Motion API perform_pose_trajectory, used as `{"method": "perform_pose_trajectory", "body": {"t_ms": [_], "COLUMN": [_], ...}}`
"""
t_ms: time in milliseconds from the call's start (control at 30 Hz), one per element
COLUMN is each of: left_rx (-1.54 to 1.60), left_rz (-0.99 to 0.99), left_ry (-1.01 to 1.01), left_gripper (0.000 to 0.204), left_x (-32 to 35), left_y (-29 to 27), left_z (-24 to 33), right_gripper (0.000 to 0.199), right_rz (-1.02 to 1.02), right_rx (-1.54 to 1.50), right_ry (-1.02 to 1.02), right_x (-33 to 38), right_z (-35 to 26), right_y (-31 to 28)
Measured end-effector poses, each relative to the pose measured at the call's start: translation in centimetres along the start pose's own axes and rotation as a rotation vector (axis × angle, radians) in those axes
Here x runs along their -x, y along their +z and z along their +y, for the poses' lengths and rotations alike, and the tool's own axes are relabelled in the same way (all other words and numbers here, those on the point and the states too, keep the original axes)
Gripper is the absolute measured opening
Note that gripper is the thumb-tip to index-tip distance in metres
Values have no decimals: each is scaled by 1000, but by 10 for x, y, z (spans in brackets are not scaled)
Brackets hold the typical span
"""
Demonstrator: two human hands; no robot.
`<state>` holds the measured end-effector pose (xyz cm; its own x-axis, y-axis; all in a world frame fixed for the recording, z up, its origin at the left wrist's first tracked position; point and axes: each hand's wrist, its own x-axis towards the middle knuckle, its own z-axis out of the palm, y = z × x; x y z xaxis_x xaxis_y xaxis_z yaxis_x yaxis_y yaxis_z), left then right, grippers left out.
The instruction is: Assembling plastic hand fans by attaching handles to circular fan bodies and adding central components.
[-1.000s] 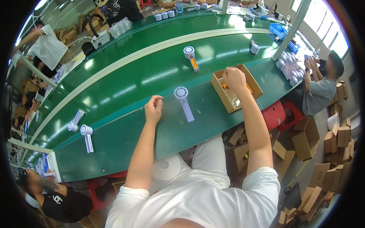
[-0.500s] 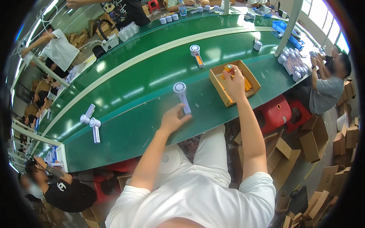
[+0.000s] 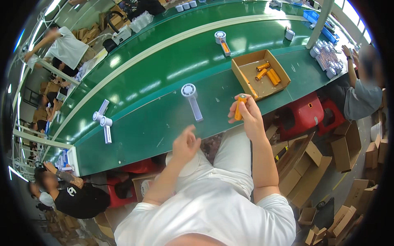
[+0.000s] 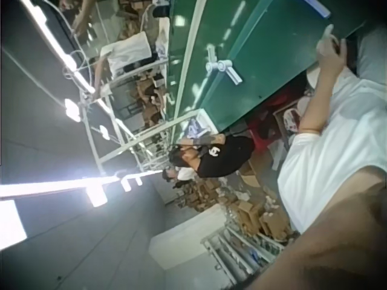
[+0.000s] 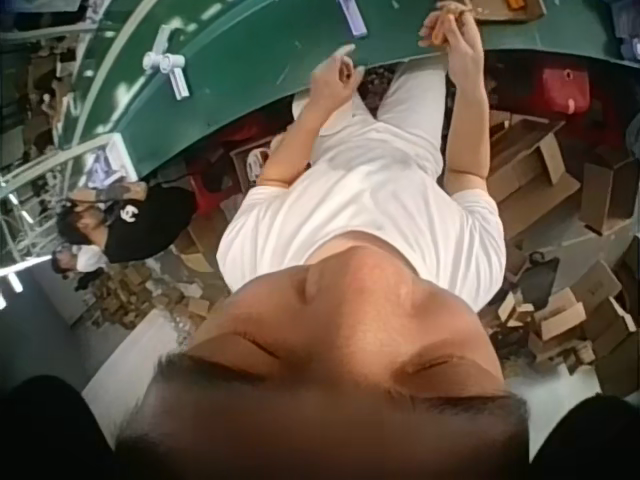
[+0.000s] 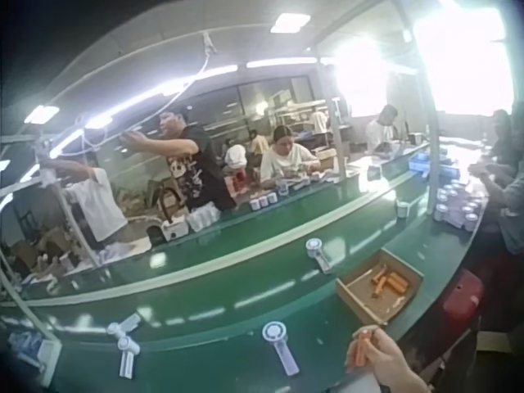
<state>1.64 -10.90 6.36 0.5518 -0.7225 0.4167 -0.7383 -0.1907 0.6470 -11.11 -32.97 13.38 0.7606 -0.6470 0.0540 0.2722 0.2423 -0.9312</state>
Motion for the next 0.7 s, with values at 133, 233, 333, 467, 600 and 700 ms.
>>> {"method": "perform_pose_trajectory", "body": {"t_ms": [133, 233, 333, 467, 600, 700], "left_rx": [10, -411, -617, -547, -117, 322], "left_rz": [-435, -341, -506, -584, -779, -766], "left_ry": [-44, -216, -243, -183, -352, -451], "left_gripper": [51, 64, 82, 94, 100, 103], "left_x": [71, 113, 131, 132, 92, 51], "left_y": [-3, 4, -9, -14, -60, -104], "left_z": [-11, -30, -39, -49, -19, 28], "right_gripper": [25, 23, 21, 20, 20, 17], "right_rz": [-112, -74, -116, -165, -147, -138], "right_rx": [0, 87, 129, 185, 139, 197], "right_ry": [15, 22, 27, 97, 61, -18], "right_x": [16, 20, 16, 16, 24, 33], "right_z": [13, 10, 13, 7, 0, -3], "right_y": [-16, -2, 7, 29, 37, 39]}}
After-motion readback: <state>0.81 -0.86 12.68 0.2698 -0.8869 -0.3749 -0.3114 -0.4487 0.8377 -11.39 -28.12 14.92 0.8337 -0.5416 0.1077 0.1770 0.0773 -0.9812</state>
